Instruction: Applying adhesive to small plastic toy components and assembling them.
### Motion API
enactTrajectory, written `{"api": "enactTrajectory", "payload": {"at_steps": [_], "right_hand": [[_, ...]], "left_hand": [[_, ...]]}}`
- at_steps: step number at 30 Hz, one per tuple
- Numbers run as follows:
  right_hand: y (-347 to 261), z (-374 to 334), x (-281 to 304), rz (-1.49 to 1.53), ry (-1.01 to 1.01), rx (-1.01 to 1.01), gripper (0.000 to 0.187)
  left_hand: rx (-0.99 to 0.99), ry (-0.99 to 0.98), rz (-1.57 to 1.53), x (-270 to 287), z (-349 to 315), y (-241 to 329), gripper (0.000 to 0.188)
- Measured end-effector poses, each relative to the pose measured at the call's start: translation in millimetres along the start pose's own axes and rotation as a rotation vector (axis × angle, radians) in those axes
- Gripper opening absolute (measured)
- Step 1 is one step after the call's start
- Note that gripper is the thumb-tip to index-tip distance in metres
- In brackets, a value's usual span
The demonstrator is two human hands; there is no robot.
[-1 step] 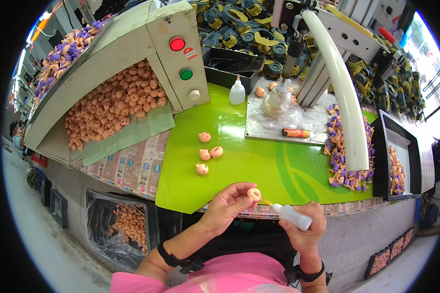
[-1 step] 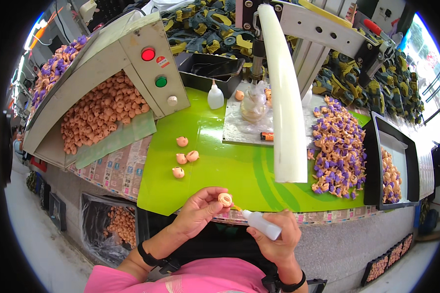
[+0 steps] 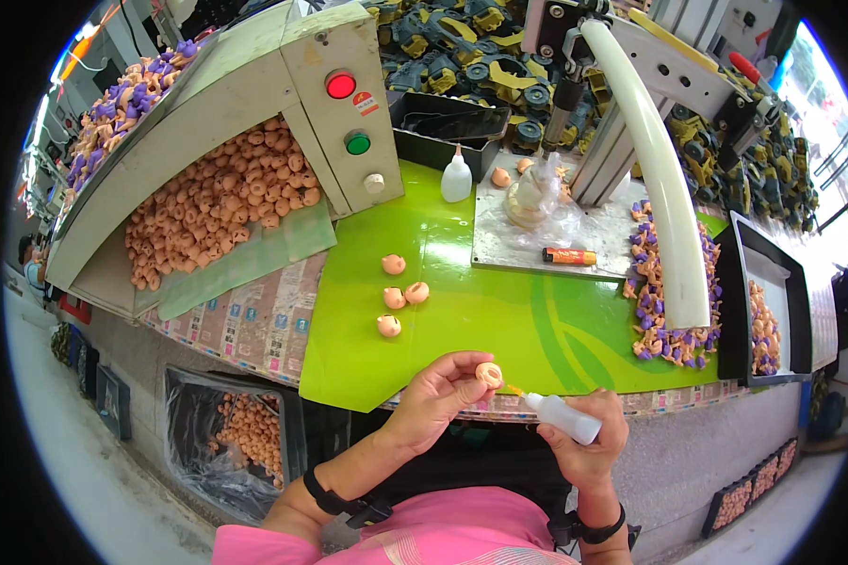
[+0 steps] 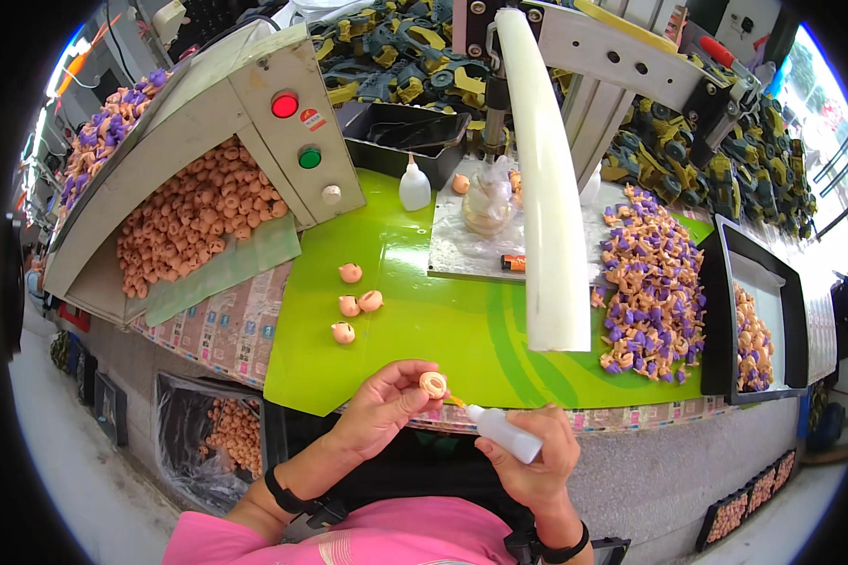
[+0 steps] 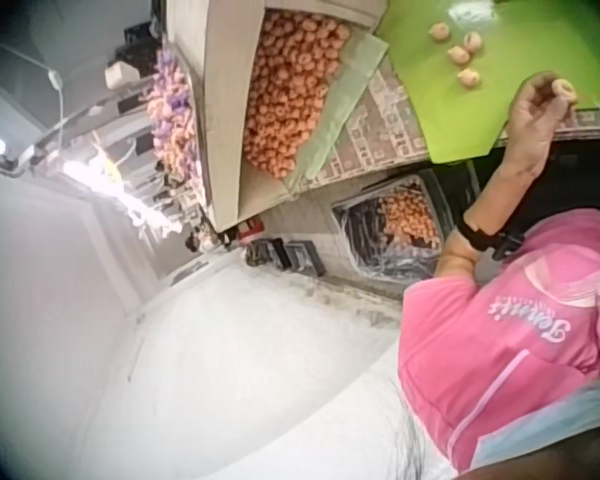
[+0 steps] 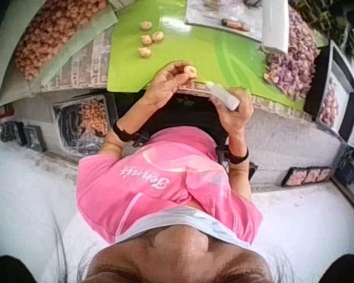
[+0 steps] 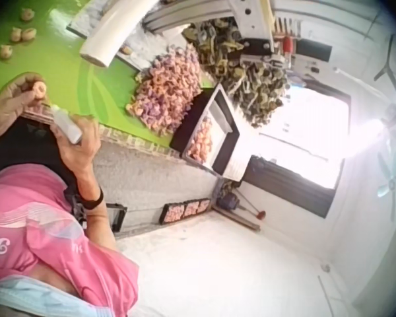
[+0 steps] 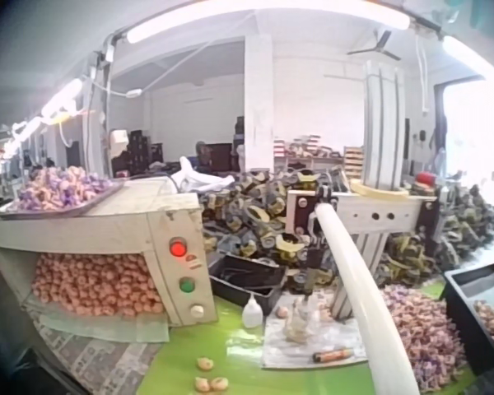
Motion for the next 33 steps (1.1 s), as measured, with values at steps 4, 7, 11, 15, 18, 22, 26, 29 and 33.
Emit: {"api": "enactTrajectory", "payload": {"at_steps": [4,7,11,15,18,22,26,29,33], "right_hand": [[8,-5,-2,0.053,0.066,-0.120,0.041],[22,0,-12,0.053,0.104,-0.189,0.037],[27,24,-31,-0.036,0.061,-0.169,0.036],[40,36,-53,0.027,-0.016,-0.254,0.035],[48,39,-69,0.092,-0.064,-0.331,0.034],[35,48,-56,0.140,-0.073,-0.299,0.034],[44,59,-9,-0.178,0.054,-0.113,0.037],[73,75,37,-0.652,0.273,-0.035,0.032],[106,86,51,-0.892,0.221,-0.196,0.024]], "left_hand": [[-0.007,-0.011,-0.018,-3,2,1,0.032],[-0.031,0.010,0.034,-7,1,4,0.032],[-0.103,0.015,0.083,-9,-1,10,0.033],[-0.149,-0.020,0.104,-9,3,10,0.034],[-0.121,0.001,0.060,-11,2,9,0.035],[-0.036,0.034,-0.064,-12,-5,10,0.033],[0.082,0.088,-0.162,-12,-6,6,0.031],[0.116,0.062,-0.172,-17,-6,3,0.030],[0.157,0.015,-0.158,-19,-3,-8,0.028]]}}
Point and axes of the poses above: each hand's wrist, its own z-axis towards the middle knuckle, its own x-axis out of the back of the hand, y = z × x, the point moved 4 cm from there along z, towards the middle knuckle, and after that the axes turned 14 degrees about -z, right-handed, at the moved point
